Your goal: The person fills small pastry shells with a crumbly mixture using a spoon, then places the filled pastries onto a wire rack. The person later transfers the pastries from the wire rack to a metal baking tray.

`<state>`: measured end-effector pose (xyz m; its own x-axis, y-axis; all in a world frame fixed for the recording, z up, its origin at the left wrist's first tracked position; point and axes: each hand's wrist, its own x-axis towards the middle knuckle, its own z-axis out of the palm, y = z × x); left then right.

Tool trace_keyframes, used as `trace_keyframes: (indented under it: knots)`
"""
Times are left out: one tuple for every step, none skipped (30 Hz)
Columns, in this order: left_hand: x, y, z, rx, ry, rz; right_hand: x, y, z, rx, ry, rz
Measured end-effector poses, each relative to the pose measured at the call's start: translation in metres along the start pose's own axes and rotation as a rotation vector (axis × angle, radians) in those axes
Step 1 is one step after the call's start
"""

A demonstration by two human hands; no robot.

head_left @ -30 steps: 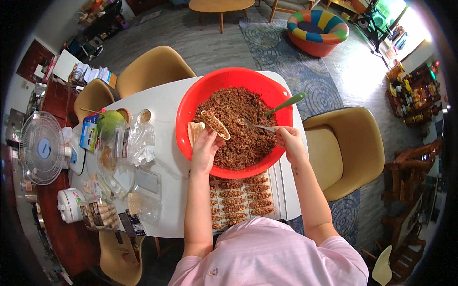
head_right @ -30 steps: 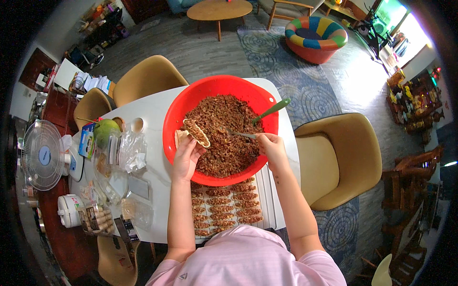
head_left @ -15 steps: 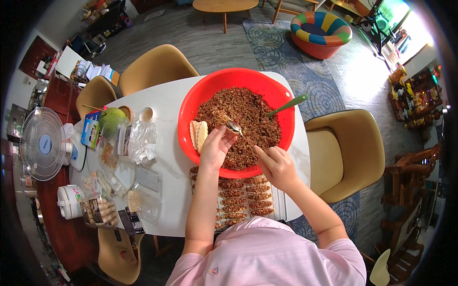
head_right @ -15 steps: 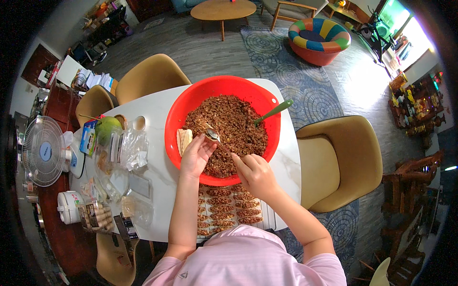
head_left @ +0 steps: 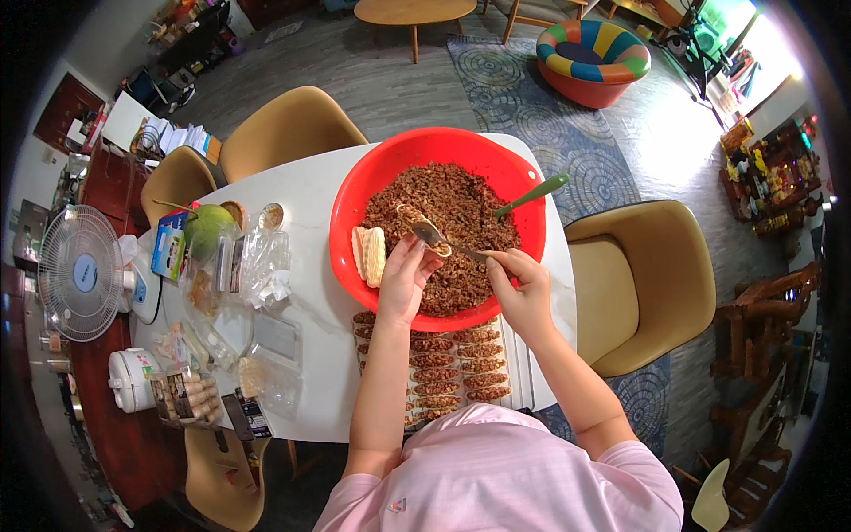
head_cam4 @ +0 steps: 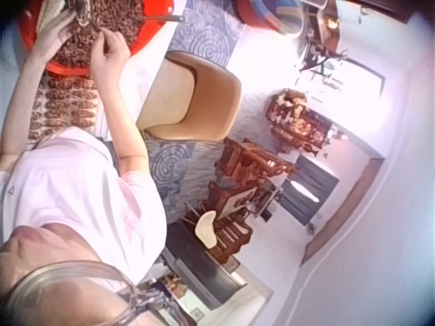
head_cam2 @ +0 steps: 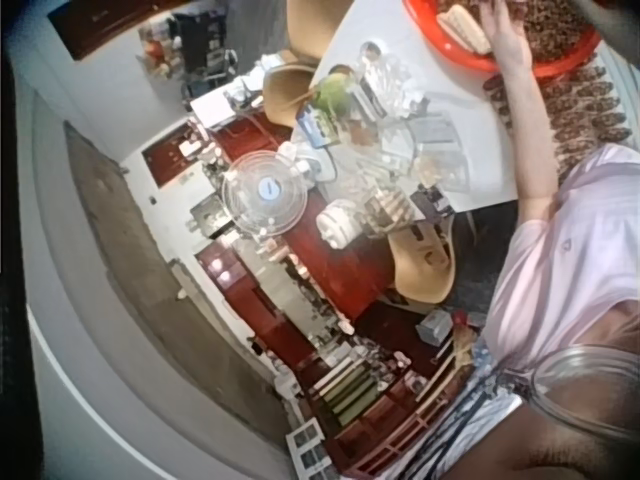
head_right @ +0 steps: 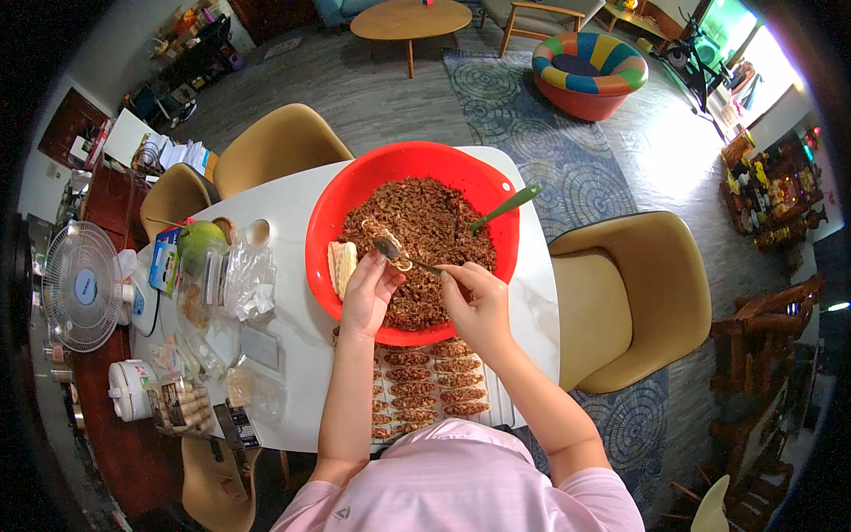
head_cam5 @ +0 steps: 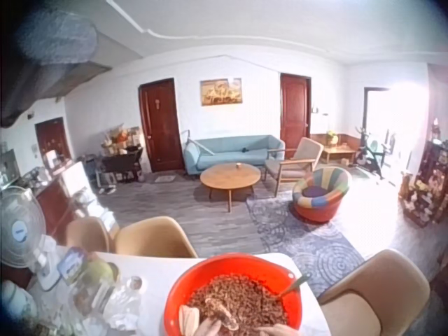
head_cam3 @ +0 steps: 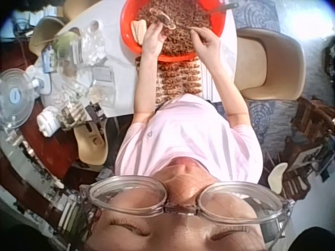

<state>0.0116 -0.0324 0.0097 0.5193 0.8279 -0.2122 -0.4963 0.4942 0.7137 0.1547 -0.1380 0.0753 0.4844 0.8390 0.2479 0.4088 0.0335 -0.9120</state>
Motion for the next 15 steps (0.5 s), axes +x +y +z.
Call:
trace_keyframes:
  knots:
    - [-0.001, 0.0, 0.001, 0.006, 0.001, 0.003, 0.0, 0.006, 0.003, 0.069, 0.028, 0.037]
    - [-0.001, 0.0, 0.001, 0.012, 0.002, 0.006, 0.001, 0.008, 0.004, 0.14, 0.032, 0.106]
    - [-0.002, 0.0, 0.0, 0.01, -0.01, 0.01, 0.003, 0.008, 0.004, 0.21, 0.033, 0.175]
    - [-0.002, -0.001, -0.003, 0.008, -0.021, 0.014, 0.005, 0.009, 0.005, 0.281, 0.035, 0.244]
    - [-0.002, -0.002, -0.005, 0.005, -0.032, 0.018, 0.007, 0.007, 0.005, 0.258, 0.021, 0.23]
    - [-0.002, -0.002, -0.006, 0.007, -0.046, 0.016, 0.008, 0.009, 0.005, 0.317, 0.036, 0.286]
    - [-0.002, -0.001, -0.007, 0.008, -0.059, 0.015, 0.009, 0.013, 0.004, 0.375, 0.05, 0.342]
    - [-0.002, -0.001, -0.008, 0.009, -0.072, 0.014, 0.01, 0.016, 0.002, 0.434, 0.065, 0.398]
    - [-0.003, 0.0, -0.006, 0.021, -0.077, 0.012, 0.014, 0.015, -0.002, 0.571, 0.059, 0.416]
    - [-0.004, 0.003, -0.002, 0.032, -0.082, 0.01, 0.016, 0.017, -0.002, 0.603, 0.072, 0.415]
    - [-0.004, 0.004, 0.001, 0.043, -0.087, 0.008, 0.018, 0.019, -0.003, 0.635, 0.086, 0.413]
    - [-0.004, 0.003, 0.0, 0.064, -0.073, 0.016, 0.019, 0.018, -0.002, 0.67, 0.098, 0.411]
    - [-0.004, 0.002, -0.001, 0.085, -0.059, 0.024, 0.017, 0.005, -0.001, 0.556, 0.064, 0.398]
    - [-0.004, 0.001, -0.002, 0.105, -0.045, 0.032, 0.014, 0.005, 0.002, 0.465, 0.044, 0.376]
    - [-0.006, 0.0, -0.001, 0.123, -0.041, 0.037, 0.008, 0.004, 0.007, 0.376, 0.044, 0.283]
